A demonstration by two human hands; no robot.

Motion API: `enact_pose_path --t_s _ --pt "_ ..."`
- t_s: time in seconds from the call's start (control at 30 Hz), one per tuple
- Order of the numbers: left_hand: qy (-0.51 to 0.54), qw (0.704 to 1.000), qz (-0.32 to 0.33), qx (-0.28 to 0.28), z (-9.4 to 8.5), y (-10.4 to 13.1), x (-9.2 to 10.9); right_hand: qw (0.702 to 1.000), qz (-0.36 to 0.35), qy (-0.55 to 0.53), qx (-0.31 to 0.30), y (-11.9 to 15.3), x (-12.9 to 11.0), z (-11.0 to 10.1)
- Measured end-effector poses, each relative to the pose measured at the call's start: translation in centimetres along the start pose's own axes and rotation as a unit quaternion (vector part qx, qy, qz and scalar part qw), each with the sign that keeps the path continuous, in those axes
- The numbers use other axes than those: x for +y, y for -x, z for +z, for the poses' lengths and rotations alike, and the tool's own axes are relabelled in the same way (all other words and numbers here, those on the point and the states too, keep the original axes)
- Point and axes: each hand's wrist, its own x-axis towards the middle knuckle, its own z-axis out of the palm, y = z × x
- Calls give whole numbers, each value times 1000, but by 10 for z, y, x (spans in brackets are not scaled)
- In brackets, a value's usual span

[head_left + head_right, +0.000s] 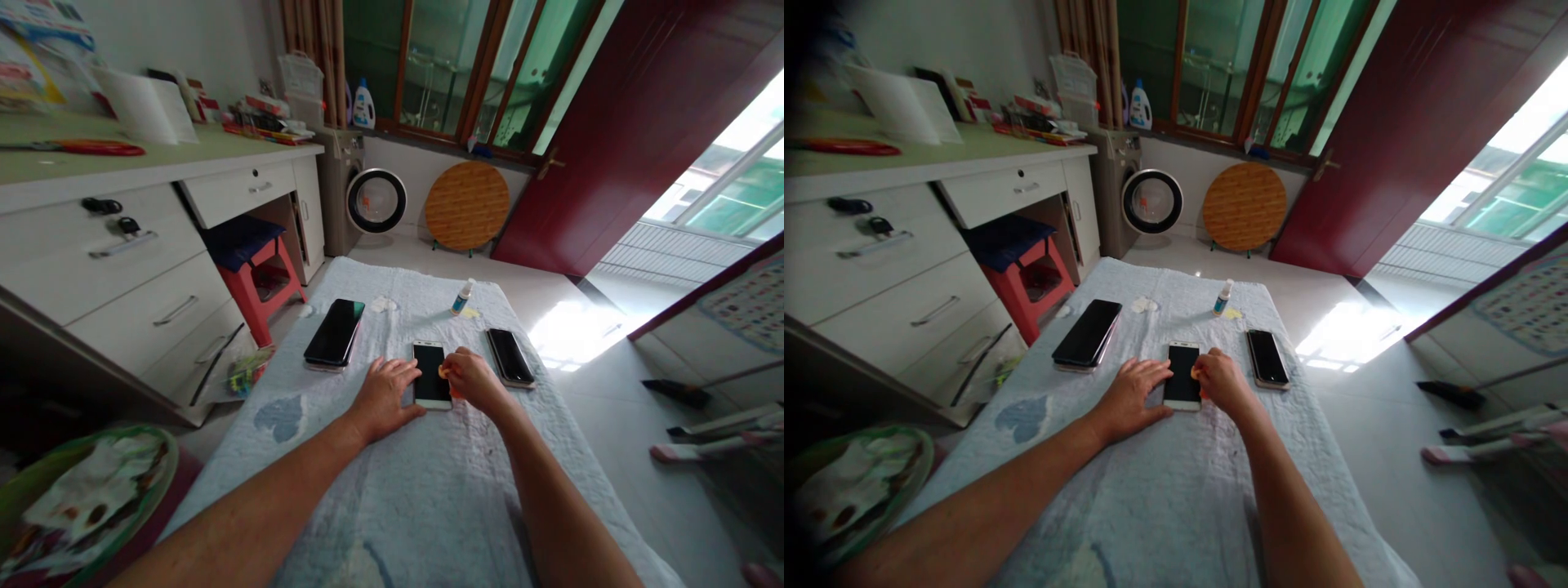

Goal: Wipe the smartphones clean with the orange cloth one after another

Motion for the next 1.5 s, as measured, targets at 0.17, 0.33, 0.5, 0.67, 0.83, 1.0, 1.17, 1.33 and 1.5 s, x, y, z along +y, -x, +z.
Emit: enact_pose_path --t_s 0.17,0.33,0.5,0.67,0.83,1.0,1.17,1.33,1.5 --pt "-2 1000 9 5 2 0 -2 998 20 43 37 -32 8 6" --pt "-2 1000 9 13 3 0 -3 995 52 60 61 -51 10 9" --pt "10 999 18 27 4 -1 -4 999 14 21 48 -41 1 11" --pt "7 999 7 34 5 0 -3 998 -57 -35 3 -13 -19 13" --pt "7 999 4 35 5 0 -2 989 -112 -79 -51 15 -42 12" --pt "2 1000 4 24 4 0 0 991 -96 -72 -54 13 -34 6" --pt "4 1000 5 14 2 -1 0 1000 -10 -11 16 -20 -6 2" --pt "16 1000 -3 11 1 0 0 996 44 43 58 -47 4 6" --pt "25 999 5 18 3 -1 -3 996 36 36 70 -52 -5 15"
